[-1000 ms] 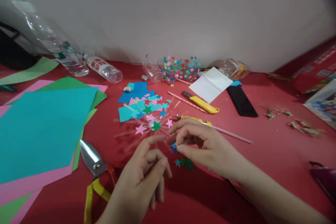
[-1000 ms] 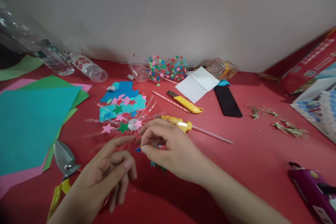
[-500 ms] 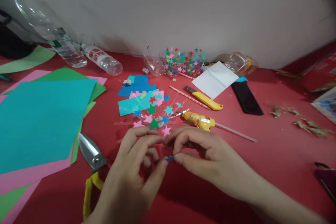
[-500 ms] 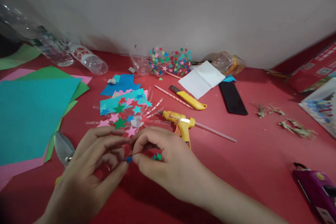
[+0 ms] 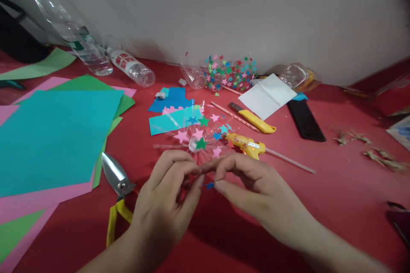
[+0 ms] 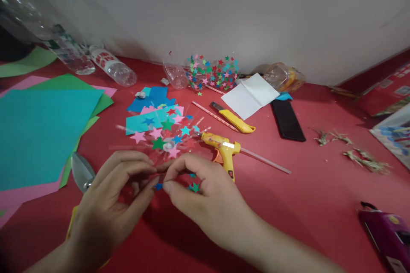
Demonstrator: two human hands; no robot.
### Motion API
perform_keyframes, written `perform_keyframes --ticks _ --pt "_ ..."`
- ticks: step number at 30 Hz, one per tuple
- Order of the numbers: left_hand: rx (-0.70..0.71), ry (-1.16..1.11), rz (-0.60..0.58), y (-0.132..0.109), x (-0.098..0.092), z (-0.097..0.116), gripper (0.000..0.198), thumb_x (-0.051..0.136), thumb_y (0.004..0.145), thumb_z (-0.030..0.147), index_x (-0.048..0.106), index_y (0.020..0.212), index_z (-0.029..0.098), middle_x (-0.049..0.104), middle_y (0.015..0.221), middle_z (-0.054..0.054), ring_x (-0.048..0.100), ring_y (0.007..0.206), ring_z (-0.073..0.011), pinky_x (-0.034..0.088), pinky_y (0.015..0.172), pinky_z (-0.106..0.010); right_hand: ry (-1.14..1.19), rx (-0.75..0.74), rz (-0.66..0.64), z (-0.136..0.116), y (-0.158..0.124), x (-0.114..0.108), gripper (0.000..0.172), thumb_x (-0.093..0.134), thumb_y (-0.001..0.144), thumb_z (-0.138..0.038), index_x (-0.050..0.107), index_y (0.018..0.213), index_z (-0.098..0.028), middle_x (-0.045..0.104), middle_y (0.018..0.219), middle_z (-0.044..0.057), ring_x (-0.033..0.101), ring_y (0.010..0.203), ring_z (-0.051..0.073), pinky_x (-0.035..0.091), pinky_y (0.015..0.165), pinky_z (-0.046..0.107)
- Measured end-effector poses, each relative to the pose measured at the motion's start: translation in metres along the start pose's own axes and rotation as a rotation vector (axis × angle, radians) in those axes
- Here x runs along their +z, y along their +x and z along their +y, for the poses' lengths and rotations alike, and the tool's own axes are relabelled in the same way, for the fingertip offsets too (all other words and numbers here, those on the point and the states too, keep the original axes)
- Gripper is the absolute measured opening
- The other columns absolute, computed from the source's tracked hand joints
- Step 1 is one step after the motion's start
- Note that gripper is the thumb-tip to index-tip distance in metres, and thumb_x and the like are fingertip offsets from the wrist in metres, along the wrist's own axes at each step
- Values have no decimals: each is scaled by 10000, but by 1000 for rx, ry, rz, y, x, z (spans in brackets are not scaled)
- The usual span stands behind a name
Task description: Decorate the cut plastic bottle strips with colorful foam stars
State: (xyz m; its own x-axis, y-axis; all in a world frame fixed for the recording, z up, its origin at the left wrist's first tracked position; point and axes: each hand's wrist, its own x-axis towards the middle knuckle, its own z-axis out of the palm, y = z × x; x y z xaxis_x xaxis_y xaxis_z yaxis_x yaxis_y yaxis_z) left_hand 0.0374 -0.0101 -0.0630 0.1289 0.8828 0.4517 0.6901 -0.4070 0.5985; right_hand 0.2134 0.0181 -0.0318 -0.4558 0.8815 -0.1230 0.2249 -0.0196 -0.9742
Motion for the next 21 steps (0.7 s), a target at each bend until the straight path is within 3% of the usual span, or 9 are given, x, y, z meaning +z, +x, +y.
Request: perform_keyframes --ticks 5,10,12,14,17,21 --pt "-15 -15 -18 -2 1 -1 146 538 846 86 554 939 198 571 949 -33 575 701 -111 485 563 -226 -121 -78 71 0 -2 -2 108 623 794 -149 611 740 -242 615 1131 15 540 1142 195 431 958 329" --pt "36 15 -38 -1 3 -1 269 520 825 58 570 1046 201 582 1110 -75 596 1043 -195 539 769 -281 -111 -65 87 0 -3 -3 111 639 788 -156 611 742 -253 587 1123 2 487 1191 189 414 971 314" --pt "52 15 -24 -1 4 -2 269 520 829 58 570 1048 205 584 1112 -74 587 1066 -195 539 789 -281 -47 -28 79 0 -2 -3 109 635 791 -162 604 735 -251 588 1097 7 478 1194 188 444 916 283" --pt "70 6 -11 0 5 -3 248 520 828 58 577 1020 205 580 1097 -69 588 1050 -190 537 813 -290 32 13 56 -1 -2 -2 97 628 798 -180 595 734 -245 583 1059 12 516 1120 179 474 829 249" --pt "76 -15 5 0 8 -4 269 516 807 35 580 1006 204 560 1067 -59 595 990 -176 534 822 -299 135 67 11 -2 -2 -1 93 611 809 -215 573 725 -230 548 911 1 558 850 136 471 680 217" --pt "95 -43 28 0 8 -3 271 521 781 13 580 974 193 549 989 -47 598 914 -164 535 767 -288 196 127 -15 -3 -4 0 90 603 803 -226 551 729 -222 469 739 -32 453 645 102 398 571 206"
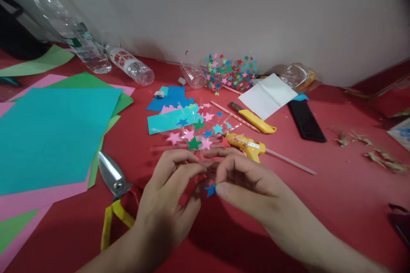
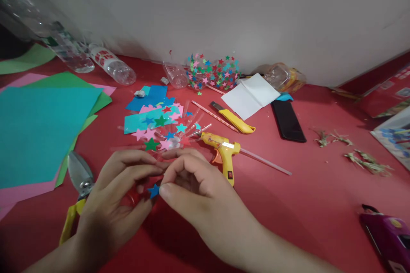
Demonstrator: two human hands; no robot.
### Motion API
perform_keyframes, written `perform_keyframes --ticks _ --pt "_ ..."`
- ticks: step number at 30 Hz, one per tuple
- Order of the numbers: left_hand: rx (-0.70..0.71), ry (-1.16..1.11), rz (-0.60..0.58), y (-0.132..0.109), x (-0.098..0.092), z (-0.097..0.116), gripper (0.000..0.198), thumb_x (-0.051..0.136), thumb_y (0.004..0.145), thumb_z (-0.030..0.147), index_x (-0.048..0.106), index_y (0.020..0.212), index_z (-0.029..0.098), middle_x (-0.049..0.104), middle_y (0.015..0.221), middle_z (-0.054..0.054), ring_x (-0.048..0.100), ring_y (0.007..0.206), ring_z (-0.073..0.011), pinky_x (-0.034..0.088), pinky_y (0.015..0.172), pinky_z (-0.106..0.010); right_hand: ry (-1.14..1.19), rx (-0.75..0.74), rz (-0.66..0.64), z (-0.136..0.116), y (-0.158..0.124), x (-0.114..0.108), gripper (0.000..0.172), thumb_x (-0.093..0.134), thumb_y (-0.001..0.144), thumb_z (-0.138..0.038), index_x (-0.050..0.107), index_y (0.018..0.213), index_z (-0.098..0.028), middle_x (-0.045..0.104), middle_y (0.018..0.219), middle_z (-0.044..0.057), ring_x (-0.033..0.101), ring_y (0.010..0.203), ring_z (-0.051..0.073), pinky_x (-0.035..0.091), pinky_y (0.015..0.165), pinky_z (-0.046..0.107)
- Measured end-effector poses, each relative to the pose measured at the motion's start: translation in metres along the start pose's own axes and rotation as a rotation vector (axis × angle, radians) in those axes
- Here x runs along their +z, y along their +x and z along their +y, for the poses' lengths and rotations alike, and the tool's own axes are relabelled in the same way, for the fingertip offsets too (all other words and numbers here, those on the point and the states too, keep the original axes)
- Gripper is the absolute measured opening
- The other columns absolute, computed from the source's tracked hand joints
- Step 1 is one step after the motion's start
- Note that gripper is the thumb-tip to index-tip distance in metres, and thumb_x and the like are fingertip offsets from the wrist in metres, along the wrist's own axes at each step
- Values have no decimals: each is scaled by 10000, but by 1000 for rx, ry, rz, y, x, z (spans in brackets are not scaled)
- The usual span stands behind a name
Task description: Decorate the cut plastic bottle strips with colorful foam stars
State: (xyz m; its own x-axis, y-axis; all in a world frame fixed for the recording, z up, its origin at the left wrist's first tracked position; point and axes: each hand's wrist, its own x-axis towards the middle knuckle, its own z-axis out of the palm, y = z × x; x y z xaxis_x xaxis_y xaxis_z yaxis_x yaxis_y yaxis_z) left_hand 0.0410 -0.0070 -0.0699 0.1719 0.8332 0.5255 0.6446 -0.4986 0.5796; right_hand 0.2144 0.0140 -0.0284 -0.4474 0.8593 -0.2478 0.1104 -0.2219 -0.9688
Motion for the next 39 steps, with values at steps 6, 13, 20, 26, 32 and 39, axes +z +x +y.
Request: perform_keyframes --ticks 6,13,20,26,32,39 --pt "-22 -34 -24 -3 -7 5 253 553 763 35 588 958 192 545 1018 -54 574 962 -173 508 796 -298 44 13 -44 -2 0 1 143 631 802 -288 547 718 -208 504 745 -15 464 728 132 387 650 239" --pt "-57 10 -75 -8 -5 1 207 552 753 33 554 877 199 565 959 -30 550 885 -163 472 747 -296 163 -56 -45 9 3 5 157 680 777 -292 574 727 -188 581 907 19 538 904 162 405 837 310" --pt "95 47 12 -14 -6 -4 182 549 798 81 594 930 198 600 928 -39 557 805 -167 479 692 -304 204 -165 -33 18 -3 16 154 678 749 -246 557 691 -169 600 1022 38 542 814 119 413 727 268" --pt "-32 -126 29 -15 -10 13 139 563 775 65 584 792 202 602 887 -18 557 724 -133 465 617 -256 43 -318 -35 22 -19 14 127 622 806 -186 533 716 -176 604 1103 62 582 993 154 443 840 305" --pt "-186 -278 -30 -24 -8 15 92 597 815 142 623 866 215 678 885 -4 638 787 -129 515 707 -245 -165 -596 157 40 -27 17 95 578 828 -126 558 765 -195 610 1063 44 575 1030 158 447 911 336" --pt "-190 -248 -79 -24 -7 22 138 607 800 132 665 871 235 711 870 17 676 817 -114 545 747 -198 -307 -715 200 49 -27 13 122 562 854 -90 555 812 -204 622 980 26 589 952 135 483 851 286"
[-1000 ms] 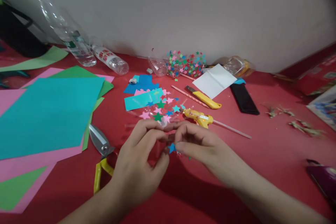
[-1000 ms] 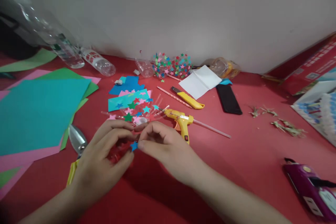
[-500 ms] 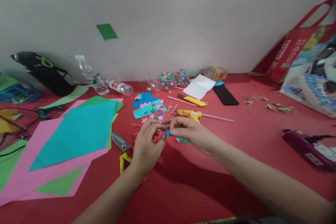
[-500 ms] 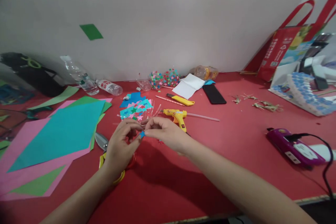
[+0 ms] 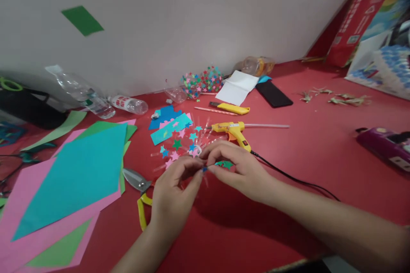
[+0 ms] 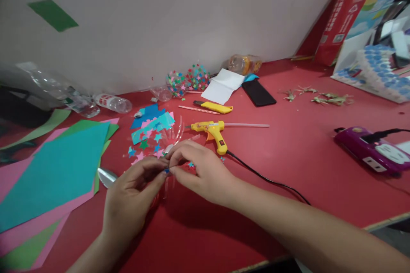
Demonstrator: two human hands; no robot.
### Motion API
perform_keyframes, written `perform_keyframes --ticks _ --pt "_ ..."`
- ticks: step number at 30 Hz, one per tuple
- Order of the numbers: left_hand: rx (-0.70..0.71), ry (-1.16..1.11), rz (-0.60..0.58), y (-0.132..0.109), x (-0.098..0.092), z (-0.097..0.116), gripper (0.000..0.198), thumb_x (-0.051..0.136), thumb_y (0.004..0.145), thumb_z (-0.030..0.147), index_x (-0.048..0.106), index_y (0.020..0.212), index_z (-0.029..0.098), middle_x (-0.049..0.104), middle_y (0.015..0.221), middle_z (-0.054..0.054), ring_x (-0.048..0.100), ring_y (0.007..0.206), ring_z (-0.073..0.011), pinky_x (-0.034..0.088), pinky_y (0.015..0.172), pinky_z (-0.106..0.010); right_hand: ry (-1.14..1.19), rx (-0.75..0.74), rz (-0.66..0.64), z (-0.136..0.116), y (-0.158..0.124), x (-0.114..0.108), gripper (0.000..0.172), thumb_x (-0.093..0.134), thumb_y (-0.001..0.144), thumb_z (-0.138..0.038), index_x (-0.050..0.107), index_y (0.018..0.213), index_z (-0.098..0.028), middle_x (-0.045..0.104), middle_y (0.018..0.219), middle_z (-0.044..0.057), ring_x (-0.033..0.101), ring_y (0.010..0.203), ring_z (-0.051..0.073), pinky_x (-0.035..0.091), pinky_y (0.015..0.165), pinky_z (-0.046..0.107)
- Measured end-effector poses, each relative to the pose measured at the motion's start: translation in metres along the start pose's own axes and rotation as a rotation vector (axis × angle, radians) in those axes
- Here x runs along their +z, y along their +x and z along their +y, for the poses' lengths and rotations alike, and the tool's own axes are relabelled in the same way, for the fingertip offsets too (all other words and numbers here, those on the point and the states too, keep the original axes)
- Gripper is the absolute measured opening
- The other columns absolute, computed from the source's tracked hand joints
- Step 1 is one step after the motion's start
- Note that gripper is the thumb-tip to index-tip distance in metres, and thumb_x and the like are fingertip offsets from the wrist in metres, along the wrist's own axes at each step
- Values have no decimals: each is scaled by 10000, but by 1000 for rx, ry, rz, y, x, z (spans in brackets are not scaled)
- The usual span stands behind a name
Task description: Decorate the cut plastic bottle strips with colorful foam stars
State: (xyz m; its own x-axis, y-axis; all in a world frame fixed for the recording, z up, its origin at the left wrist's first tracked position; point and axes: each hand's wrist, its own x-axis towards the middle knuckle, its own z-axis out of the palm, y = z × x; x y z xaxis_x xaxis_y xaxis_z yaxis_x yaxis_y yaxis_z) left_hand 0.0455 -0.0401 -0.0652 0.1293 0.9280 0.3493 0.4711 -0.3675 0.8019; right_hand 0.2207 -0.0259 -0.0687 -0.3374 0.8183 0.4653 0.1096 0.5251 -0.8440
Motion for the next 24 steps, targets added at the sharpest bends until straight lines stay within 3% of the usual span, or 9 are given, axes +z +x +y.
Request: perform_keyframes --ticks 6,11,19,24 --pt "51 96 -15 -2 -2 2 192 594 815 96 656 868 270 704 876 44 667 821 -94 539 739 -164 -191 -162 -47 7 -5 -4 67 540 896 -131 545 894 -198 624 1067 63 584 1019 130 482 900 271" --pt "84 184 -42 -6 -1 -3 237 589 814 100 642 942 292 701 934 49 668 850 -105 543 791 -198 -323 -308 -53 10 -3 -6 103 470 923 -107 548 910 -172 645 1018 92 597 991 136 513 858 251" --pt "181 269 -48 -8 -3 -6 214 581 810 159 620 973 291 714 930 22 691 833 -155 577 794 -275 -447 -389 -37 9 -4 -9 115 458 932 -113 561 957 -156 675 1032 118 636 960 161 551 839 279" --pt "220 270 -64 -7 -3 -6 192 590 822 178 603 984 281 712 925 18 692 800 -140 579 771 -247 -483 -416 -39 7 -4 -10 121 465 923 -105 560 963 -168 678 1029 109 638 951 158 557 839 274"
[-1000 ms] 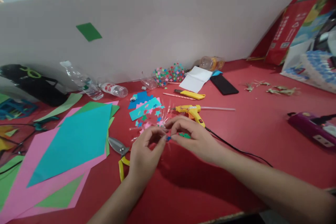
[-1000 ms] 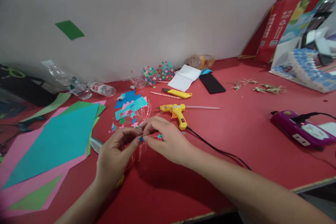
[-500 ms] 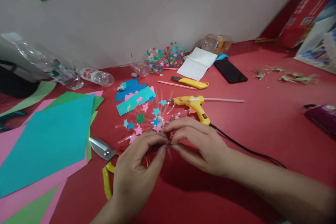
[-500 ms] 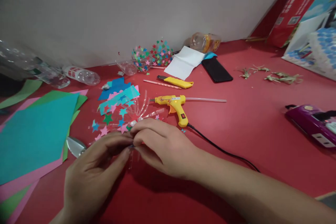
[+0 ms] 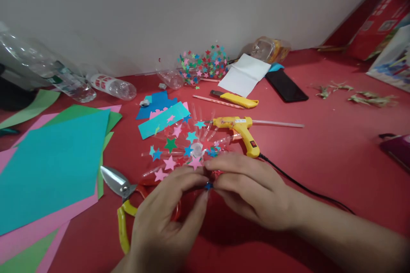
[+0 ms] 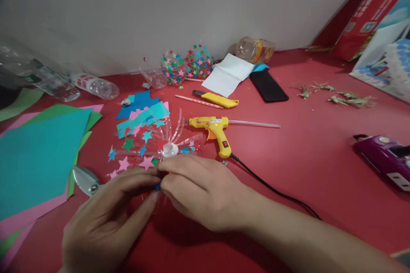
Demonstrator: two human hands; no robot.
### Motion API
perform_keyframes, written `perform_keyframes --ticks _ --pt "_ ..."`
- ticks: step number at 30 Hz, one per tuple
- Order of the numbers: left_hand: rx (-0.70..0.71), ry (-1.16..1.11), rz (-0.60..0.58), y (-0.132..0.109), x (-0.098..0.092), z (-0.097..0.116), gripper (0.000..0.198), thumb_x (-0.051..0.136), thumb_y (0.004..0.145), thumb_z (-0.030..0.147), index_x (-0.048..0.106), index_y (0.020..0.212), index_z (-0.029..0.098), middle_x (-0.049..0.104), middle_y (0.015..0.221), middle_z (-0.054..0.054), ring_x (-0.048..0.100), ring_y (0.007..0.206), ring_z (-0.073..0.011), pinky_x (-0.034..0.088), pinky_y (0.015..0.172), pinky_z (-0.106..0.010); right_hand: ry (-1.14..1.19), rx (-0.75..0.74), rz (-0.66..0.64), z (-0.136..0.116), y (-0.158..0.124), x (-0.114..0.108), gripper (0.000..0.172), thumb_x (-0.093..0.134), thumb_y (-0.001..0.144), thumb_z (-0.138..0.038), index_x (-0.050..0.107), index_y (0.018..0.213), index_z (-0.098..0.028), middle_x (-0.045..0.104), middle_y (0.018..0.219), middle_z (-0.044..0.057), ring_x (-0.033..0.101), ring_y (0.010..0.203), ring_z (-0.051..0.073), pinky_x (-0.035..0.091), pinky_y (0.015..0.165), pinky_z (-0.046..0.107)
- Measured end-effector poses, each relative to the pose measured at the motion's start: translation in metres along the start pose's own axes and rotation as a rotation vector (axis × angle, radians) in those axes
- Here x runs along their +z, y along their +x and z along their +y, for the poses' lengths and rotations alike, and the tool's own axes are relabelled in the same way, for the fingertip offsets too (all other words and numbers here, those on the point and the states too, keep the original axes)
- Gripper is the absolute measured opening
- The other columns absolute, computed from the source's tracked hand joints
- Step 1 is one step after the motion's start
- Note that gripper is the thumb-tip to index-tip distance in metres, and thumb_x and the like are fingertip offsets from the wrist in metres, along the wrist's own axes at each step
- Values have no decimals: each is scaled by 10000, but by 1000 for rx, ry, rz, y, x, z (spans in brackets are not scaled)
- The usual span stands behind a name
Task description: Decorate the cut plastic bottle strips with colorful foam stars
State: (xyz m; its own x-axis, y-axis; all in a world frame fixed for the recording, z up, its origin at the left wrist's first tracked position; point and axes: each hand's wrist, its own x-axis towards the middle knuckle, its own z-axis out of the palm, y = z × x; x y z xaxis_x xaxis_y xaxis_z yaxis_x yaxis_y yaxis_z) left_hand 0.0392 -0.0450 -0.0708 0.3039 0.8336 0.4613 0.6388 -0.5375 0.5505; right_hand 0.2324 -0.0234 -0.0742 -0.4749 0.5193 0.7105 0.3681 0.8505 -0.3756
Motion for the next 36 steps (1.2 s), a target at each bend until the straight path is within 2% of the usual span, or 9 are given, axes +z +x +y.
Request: perform_keyframes --ticks 9,21,36 --pt "19 17 8 3 1 0 158 571 845 192 596 971 284 711 912 28 690 802 -126 566 788 -220 -10 19 4 -1 3 1 116 466 923 -96 558 923 -166 684 977 93 647 917 158 559 823 269" --pt "11 29 14 2 1 1 148 578 835 187 606 946 280 715 909 25 698 810 -140 572 778 -231 23 82 36 -2 -1 5 97 516 897 -105 580 936 -166 678 988 77 627 983 136 533 867 229" --pt "18 16 15 3 1 4 159 560 833 166 589 939 281 697 878 35 683 767 -130 569 765 -231 -81 -60 -19 0 -4 1 110 514 898 -100 605 881 -157 687 1024 95 636 994 182 558 873 300"
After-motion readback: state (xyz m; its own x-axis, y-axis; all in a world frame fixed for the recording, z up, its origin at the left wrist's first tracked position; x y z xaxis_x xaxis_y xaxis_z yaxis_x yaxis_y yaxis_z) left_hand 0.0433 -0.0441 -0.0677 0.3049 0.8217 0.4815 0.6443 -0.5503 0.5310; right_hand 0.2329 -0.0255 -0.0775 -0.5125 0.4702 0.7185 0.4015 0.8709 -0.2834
